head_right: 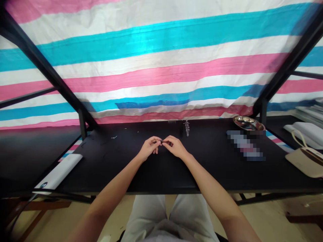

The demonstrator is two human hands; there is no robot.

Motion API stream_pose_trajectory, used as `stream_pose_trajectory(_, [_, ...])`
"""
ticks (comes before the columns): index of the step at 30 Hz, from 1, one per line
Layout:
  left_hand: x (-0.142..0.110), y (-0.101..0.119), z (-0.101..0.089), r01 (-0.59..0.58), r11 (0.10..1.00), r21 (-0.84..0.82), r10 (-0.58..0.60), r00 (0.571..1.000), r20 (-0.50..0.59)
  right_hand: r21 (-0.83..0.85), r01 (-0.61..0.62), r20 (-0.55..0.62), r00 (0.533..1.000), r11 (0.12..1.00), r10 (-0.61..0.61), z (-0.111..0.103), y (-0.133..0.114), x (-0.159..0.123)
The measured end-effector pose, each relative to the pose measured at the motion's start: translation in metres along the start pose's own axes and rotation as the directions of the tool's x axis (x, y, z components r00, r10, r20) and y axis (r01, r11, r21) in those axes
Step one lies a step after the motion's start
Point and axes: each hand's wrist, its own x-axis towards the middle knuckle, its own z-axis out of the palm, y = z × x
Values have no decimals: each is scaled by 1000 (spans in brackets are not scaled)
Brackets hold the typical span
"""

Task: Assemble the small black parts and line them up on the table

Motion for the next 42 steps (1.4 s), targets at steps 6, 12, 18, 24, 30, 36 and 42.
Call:
stream_pose_trajectory(6, [-1,1,1,0,1000,-11,0,1000,23,-11,2,43,999,1000,-2,-2,5,1])
stream_pose_trajectory(12, [-3,4,4,23,1000,-2,-23,999,49,-36,-12,103,995,999,15,1,6,0])
stream_pose_trajectory(18, [-1,0,3,9,1000,4,-9,999,44,-105,-58,135,988,993,72,-6,14,0])
stream_pose_trajectory(24, [1,-1,1,19,1000,6,-19,997,-70,-440,-319,-144,948,840,284,-43,40,-1])
stream_pose_trajectory(30, [1,-2,2,24,1000,17,-23,998,-57,-504,-500,-261,865,704,428,-53,47,-3])
stream_pose_trajectory(36, [1,-3,3,18,999,30,-16,999,-45,-469,-530,-269,847,706,458,-48,49,-3])
stream_pose_trajectory(42, [-1,-1,3,11,999,51,-9,999,-38,-466,-547,-282,837,696,469,-48,53,-3])
